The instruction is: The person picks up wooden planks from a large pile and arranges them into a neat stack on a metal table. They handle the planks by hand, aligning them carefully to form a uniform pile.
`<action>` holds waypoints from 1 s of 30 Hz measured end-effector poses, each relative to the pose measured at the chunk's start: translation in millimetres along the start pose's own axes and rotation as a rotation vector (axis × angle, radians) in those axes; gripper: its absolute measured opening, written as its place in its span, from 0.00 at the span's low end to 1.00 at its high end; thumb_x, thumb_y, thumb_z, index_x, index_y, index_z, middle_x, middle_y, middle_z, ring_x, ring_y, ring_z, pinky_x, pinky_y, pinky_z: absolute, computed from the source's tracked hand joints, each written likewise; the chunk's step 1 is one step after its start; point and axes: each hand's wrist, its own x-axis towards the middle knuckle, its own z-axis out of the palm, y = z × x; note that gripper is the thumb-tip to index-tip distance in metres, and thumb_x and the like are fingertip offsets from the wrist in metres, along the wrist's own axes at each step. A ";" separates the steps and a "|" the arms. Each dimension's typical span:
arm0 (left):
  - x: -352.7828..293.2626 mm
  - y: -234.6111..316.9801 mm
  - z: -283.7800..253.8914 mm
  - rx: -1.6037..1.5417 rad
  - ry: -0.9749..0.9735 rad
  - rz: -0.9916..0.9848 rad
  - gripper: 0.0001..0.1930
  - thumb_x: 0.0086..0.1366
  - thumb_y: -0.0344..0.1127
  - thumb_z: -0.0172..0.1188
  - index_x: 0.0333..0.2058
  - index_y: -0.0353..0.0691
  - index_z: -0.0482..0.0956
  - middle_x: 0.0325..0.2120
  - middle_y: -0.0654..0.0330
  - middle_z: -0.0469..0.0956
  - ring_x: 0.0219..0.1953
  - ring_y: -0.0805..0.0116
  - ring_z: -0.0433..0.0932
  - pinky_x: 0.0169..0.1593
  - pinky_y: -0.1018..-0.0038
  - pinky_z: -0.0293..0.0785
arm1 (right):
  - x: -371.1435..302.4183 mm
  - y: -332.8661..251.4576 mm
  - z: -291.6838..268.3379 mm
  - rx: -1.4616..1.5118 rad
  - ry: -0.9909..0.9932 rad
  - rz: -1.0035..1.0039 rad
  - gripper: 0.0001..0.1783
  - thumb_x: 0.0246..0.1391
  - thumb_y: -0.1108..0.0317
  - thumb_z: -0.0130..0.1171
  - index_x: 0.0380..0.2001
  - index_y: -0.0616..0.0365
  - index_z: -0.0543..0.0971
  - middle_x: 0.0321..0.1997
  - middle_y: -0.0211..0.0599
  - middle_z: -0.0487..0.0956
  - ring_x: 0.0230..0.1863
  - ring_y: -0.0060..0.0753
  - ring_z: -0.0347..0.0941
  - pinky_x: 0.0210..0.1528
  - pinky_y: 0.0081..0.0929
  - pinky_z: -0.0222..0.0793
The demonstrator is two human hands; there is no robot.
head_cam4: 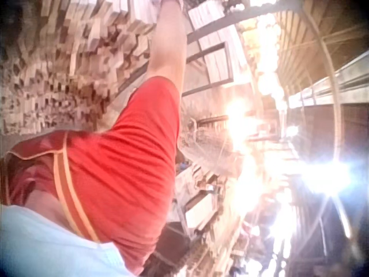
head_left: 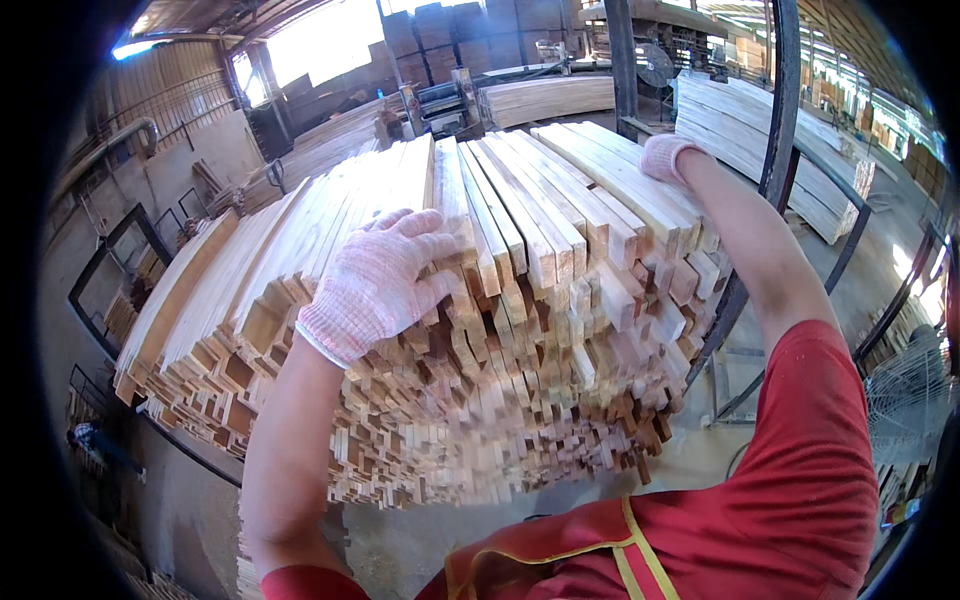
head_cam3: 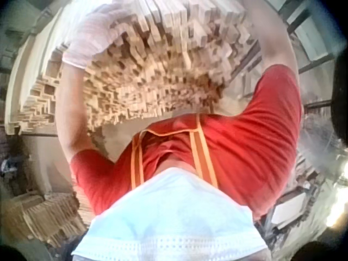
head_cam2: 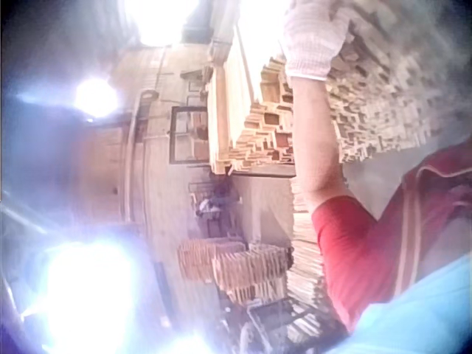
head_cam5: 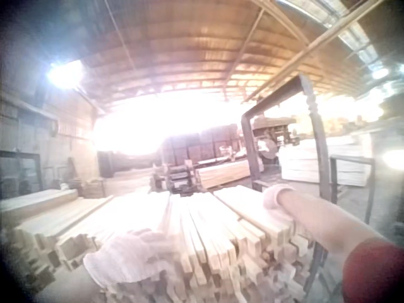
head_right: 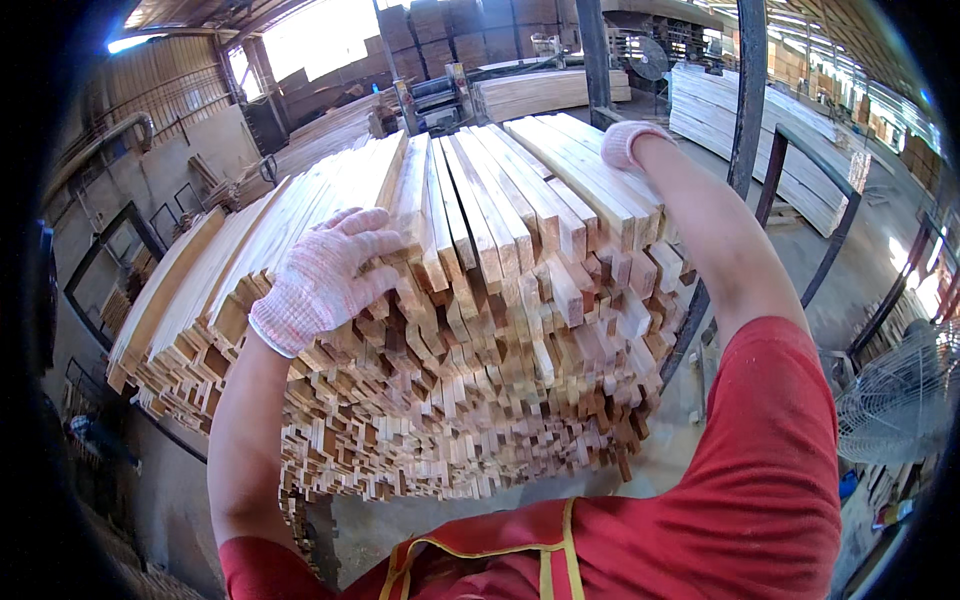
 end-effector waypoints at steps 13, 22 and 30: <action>1.1 -0.3 -12.4 -0.314 0.076 -0.413 0.25 0.69 0.34 0.67 0.63 0.33 0.79 0.67 0.51 0.75 0.65 0.56 0.78 0.67 0.65 0.75 | -97.3 -100.6 -91.3 0.556 0.438 -0.279 0.27 0.61 0.54 0.57 0.57 0.58 0.83 0.55 0.54 0.85 0.56 0.55 0.82 0.62 0.46 0.76; -8.5 -20.2 2.1 -0.453 0.055 -0.546 0.35 0.75 0.62 0.56 0.70 0.45 0.74 0.66 0.51 0.77 0.67 0.56 0.76 0.72 0.60 0.69 | -101.1 -241.4 -169.6 0.736 0.153 -0.625 0.41 0.69 0.41 0.53 0.70 0.64 0.72 0.69 0.57 0.76 0.71 0.54 0.72 0.74 0.42 0.65; -12.4 -14.9 -5.8 -0.403 0.082 -0.546 0.35 0.77 0.66 0.49 0.71 0.50 0.72 0.64 0.49 0.79 0.66 0.49 0.77 0.70 0.59 0.70 | -64.3 -270.8 -151.7 0.718 0.046 -0.310 0.50 0.68 0.36 0.55 0.77 0.66 0.60 0.77 0.59 0.68 0.78 0.54 0.64 0.79 0.41 0.58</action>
